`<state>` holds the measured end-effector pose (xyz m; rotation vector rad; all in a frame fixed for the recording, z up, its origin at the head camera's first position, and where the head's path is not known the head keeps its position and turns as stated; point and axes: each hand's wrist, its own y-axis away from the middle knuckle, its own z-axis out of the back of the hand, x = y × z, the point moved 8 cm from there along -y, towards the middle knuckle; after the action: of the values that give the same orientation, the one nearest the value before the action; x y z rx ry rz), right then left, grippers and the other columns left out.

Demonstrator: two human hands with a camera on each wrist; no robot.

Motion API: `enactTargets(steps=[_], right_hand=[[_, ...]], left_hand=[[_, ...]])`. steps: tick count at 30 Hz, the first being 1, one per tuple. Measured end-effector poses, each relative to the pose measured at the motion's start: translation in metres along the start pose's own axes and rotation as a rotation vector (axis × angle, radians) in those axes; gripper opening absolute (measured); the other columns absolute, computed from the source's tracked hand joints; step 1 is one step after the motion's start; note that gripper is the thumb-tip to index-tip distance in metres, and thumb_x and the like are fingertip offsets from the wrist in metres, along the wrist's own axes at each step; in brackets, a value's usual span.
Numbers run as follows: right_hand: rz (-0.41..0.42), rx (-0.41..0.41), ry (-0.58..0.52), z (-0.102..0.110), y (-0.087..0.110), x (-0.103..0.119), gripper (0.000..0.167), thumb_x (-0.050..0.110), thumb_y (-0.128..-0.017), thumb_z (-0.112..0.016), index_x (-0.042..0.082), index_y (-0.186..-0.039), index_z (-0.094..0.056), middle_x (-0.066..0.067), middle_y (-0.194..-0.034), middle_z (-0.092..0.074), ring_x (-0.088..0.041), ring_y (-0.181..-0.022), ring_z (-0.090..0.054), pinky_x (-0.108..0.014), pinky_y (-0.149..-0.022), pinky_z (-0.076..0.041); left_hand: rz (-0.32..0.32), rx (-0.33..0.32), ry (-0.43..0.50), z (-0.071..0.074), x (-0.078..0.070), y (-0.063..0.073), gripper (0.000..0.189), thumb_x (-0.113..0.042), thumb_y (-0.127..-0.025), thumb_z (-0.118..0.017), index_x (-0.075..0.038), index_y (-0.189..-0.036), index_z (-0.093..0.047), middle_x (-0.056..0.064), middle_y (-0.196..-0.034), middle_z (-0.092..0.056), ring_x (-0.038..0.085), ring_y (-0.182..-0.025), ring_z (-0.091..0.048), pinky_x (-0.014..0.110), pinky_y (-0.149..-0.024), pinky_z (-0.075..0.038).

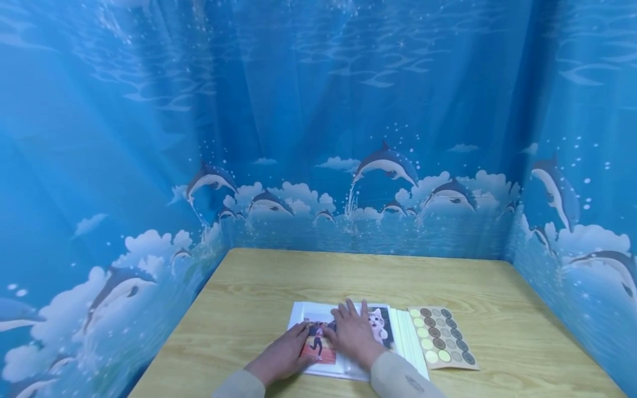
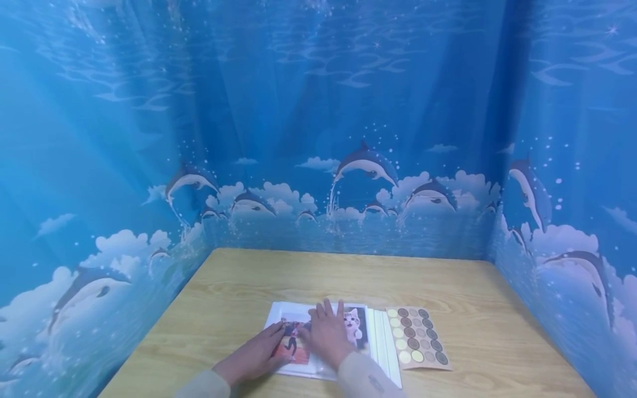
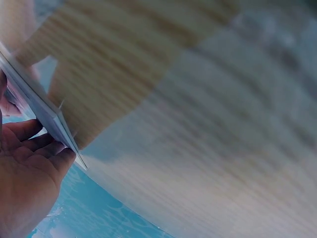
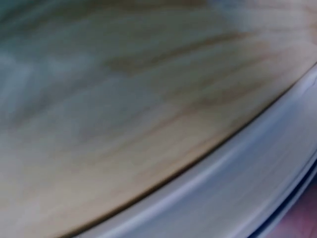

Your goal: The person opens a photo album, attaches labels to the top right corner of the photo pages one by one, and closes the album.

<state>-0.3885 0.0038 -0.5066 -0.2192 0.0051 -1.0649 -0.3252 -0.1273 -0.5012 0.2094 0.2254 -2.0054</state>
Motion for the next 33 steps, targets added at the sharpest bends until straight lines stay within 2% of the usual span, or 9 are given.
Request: enactTargets(steps=[19, 23, 27, 33], right_hand=[[0.022, 0.019, 0.116, -0.011, -0.001, 0.008, 0.073, 0.064, -0.098, -0.040, 0.008, -0.142, -0.053, -0.012, -0.151, -0.044, -0.037, -0.143, -0.032, -0.068, -0.114, -0.014], [0.022, 0.029, 0.102, -0.010, 0.001, 0.009, 0.073, 0.064, -0.098, -0.040, 0.008, -0.142, -0.052, -0.012, -0.151, -0.044, -0.037, -0.143, -0.033, -0.068, -0.114, -0.013], [0.038, 0.006, 0.089, -0.008, 0.004, 0.011, 0.071, 0.062, -0.098, -0.043, 0.007, -0.142, -0.053, -0.012, -0.149, -0.046, -0.037, -0.141, -0.035, -0.068, -0.114, -0.015], [0.051, -0.003, 0.090, -0.005, 0.008, 0.011, 0.071, 0.060, -0.097, -0.046, 0.006, -0.143, -0.052, -0.012, -0.149, -0.047, -0.037, -0.140, -0.037, -0.068, -0.114, -0.016]], left_hand=[[-0.020, -0.008, -0.010, -0.001, -0.003, -0.002, 0.077, -0.048, -0.093, -0.064, 0.009, -0.140, -0.047, 0.027, -0.148, -0.041, 0.041, -0.134, -0.042, 0.049, -0.110, -0.038], [-0.017, -0.004, -0.027, -0.001, -0.002, -0.003, 0.078, -0.051, -0.093, -0.063, 0.008, -0.141, -0.047, 0.027, -0.148, -0.041, 0.041, -0.134, -0.043, 0.049, -0.110, -0.038], [-0.024, -0.009, -0.053, 0.000, -0.002, -0.002, 0.078, -0.052, -0.093, -0.062, 0.009, -0.140, -0.047, 0.027, -0.147, -0.042, 0.040, -0.134, -0.044, 0.048, -0.110, -0.039], [-0.027, -0.017, -0.051, 0.000, -0.001, -0.002, 0.078, -0.053, -0.092, -0.062, 0.008, -0.139, -0.049, 0.028, -0.146, -0.044, 0.041, -0.132, -0.046, 0.049, -0.108, -0.041]])
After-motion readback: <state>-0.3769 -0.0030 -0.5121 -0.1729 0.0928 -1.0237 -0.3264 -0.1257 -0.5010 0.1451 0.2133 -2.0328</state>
